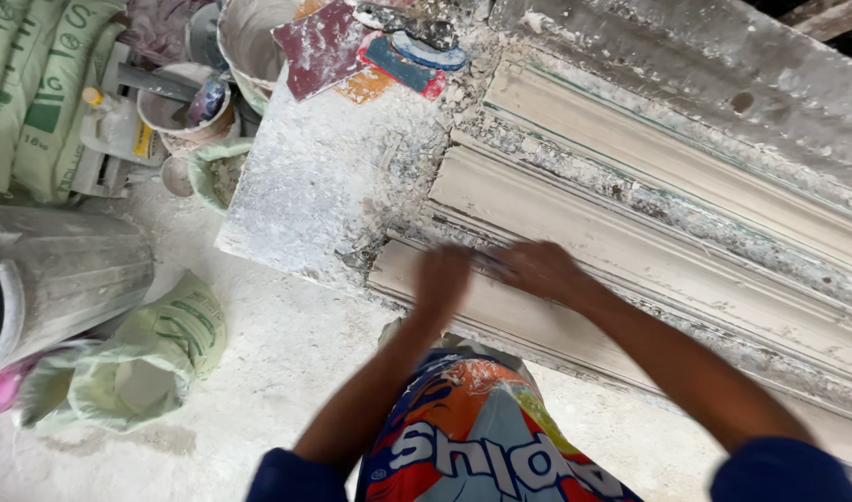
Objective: The person uses a small putty knife to scrape dried plaster residue off decorative cornice molding pieces laid on a work surface, working along the grooves section by section and repositioning the moldings to reach different areas.
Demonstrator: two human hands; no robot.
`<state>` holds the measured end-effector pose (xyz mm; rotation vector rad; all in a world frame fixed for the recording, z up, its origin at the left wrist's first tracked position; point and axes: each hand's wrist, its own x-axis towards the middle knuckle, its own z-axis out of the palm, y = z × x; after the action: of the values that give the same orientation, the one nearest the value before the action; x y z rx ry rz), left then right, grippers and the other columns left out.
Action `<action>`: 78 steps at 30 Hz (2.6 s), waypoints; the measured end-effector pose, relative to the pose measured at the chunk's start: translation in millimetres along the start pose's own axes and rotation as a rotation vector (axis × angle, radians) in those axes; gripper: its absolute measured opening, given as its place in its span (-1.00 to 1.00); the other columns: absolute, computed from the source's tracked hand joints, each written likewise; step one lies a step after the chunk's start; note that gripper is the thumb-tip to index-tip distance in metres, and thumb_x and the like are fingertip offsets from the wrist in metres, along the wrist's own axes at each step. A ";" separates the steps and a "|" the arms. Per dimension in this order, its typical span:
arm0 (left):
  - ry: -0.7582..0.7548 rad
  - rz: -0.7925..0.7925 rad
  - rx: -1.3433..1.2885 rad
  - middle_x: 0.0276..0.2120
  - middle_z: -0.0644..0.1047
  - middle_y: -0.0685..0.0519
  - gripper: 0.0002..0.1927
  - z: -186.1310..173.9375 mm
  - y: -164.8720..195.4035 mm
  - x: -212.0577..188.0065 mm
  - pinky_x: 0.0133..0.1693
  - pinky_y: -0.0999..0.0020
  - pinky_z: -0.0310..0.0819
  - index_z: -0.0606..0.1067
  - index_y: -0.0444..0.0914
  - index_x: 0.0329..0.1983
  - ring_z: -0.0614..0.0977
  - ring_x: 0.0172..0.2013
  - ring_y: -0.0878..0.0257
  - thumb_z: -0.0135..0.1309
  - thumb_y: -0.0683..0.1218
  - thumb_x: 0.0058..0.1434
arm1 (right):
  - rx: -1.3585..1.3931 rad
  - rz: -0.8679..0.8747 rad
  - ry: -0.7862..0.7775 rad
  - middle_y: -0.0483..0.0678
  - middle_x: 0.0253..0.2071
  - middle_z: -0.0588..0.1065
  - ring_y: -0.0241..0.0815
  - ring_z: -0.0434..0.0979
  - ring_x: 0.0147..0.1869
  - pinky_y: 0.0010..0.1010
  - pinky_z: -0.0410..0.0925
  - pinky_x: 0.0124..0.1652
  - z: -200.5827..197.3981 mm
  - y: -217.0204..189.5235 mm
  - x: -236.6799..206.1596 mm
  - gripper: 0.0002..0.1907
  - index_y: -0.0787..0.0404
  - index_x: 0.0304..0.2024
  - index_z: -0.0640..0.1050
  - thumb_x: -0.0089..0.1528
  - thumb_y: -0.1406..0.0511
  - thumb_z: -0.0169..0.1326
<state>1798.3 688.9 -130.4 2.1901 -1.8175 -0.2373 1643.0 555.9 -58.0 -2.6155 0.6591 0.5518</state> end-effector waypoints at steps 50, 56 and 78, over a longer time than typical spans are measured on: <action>0.044 -0.200 -0.780 -0.37 0.58 -0.05 -0.47 -97.3 -77.6 21.4 -0.40 0.19 0.54 0.12 -0.29 0.34 0.66 -0.41 0.10 -0.05 -0.08 0.37 | 0.412 0.953 0.748 0.22 0.33 0.32 0.19 0.24 0.36 -0.04 0.33 0.06 174.9 18.2 -194.5 -0.48 0.20 0.30 0.47 0.35 0.11 0.09; -0.429 0.312 -0.114 -0.31 0.60 -0.02 -0.65 -104.4 -30.8 24.1 -0.39 0.04 0.54 0.44 -0.14 0.17 0.69 -0.34 0.02 0.06 -0.06 0.32 | 0.592 1.329 0.464 0.55 0.53 -0.34 0.60 -0.43 0.62 0.40 -0.11 0.39 199.4 15.8 -221.0 0.35 0.36 0.56 -0.13 0.12 -0.33 0.13; -0.556 1.261 0.129 -0.24 0.61 0.09 -0.73 -24.4 9.4 140.3 -0.44 0.06 0.55 0.49 -0.03 0.12 0.67 -0.41 0.05 -0.09 0.00 0.41 | 0.794 1.497 0.692 0.37 0.61 -0.29 0.27 -0.28 0.70 -0.05 0.03 0.46 186.5 -9.1 -230.1 0.47 0.44 0.55 -0.19 0.01 -0.25 0.31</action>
<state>1824.0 552.7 -96.7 0.6668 -3.1388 -0.4468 1409.4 731.0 -108.5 -1.1180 2.3891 -0.3145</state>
